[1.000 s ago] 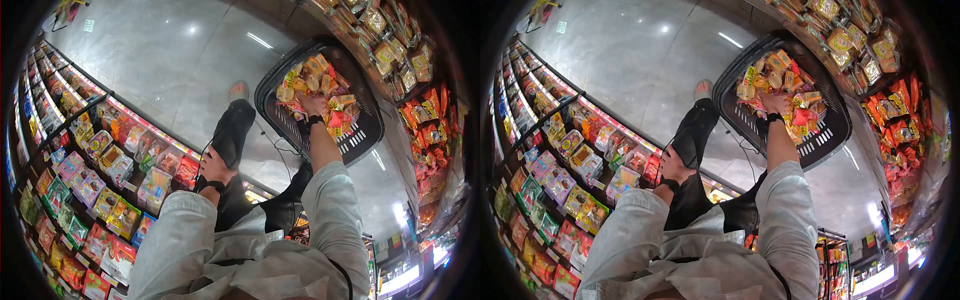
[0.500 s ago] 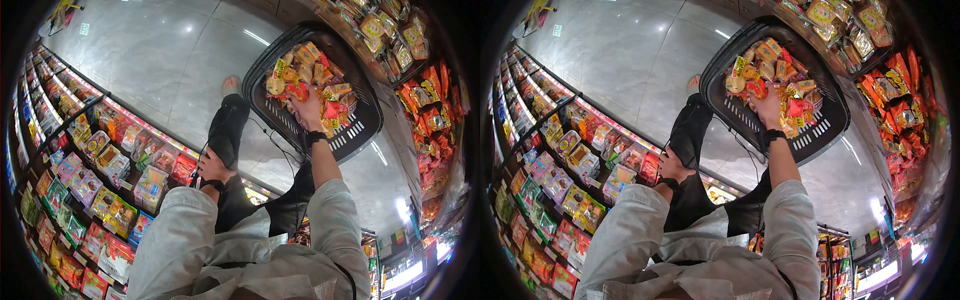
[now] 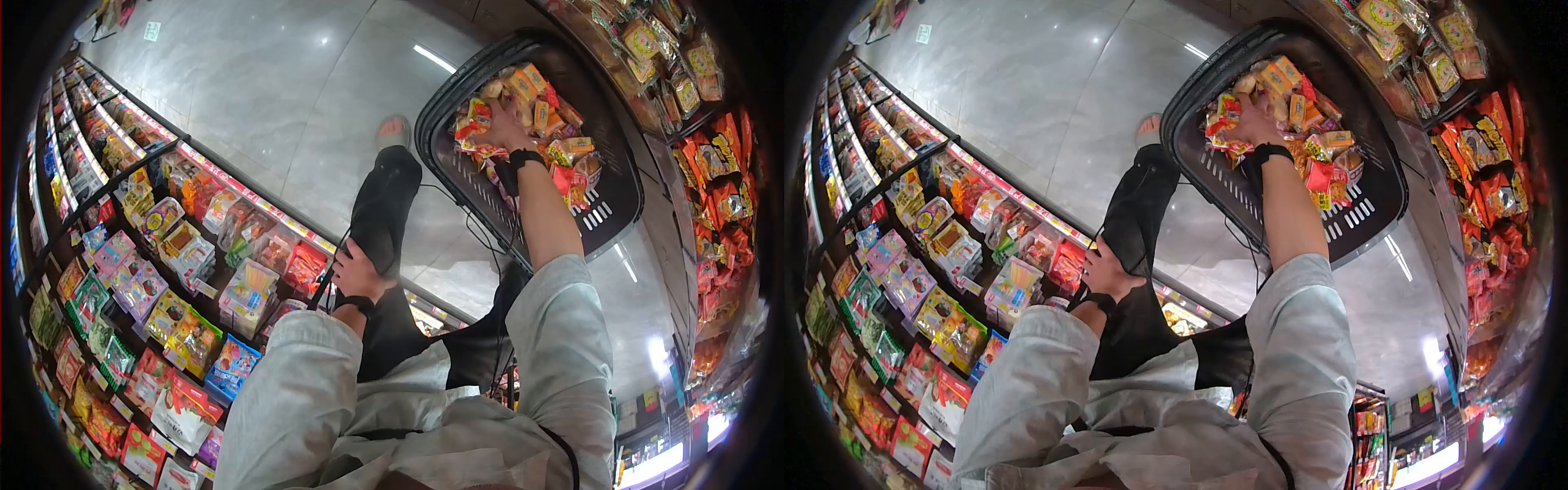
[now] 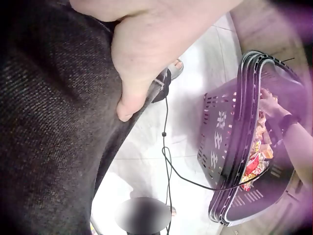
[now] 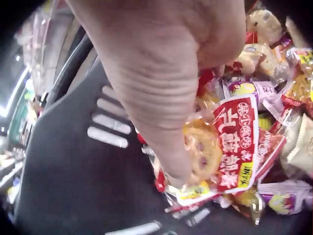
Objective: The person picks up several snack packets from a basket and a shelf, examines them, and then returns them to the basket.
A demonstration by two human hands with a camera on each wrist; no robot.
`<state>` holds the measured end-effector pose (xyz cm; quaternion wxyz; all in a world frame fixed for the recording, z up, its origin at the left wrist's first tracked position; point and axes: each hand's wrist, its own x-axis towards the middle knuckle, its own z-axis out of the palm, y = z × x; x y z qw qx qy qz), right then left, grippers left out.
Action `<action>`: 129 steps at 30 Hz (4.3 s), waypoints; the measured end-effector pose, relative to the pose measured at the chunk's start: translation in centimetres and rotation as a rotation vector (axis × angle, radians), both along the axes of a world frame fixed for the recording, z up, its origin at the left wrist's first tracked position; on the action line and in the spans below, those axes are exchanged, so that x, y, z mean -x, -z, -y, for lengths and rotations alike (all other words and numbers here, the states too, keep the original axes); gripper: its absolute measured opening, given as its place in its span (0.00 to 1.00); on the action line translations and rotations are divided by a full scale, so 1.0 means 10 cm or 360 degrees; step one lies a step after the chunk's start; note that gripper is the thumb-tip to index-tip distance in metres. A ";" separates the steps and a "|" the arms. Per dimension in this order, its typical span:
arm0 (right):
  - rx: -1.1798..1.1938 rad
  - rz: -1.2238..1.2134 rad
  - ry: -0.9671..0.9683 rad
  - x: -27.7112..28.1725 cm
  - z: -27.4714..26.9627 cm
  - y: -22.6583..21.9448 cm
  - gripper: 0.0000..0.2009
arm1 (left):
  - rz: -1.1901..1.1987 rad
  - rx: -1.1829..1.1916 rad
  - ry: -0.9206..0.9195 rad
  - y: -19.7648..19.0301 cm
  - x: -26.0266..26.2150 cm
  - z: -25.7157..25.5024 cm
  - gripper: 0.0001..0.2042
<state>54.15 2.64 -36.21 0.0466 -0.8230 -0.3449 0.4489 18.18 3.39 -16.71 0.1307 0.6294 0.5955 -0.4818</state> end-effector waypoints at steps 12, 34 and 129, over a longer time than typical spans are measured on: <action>-0.0133 0.0293 -0.0272 0.37 0.06 0.13 0.64 | 0.0002 0.0028 -0.0020 0.00 0.09 0.01 0.64; -0.0056 0.0188 -0.0489 0.37 0.06 0.22 0.52 | 0.0032 0.0027 -0.0055 0.04 0.21 0.08 0.66; -0.2251 -0.0572 0.2918 -1.76 10.48 -6.73 0.35 | 0.2081 0.2248 0.0657 -3.89 -7.26 8.46 0.15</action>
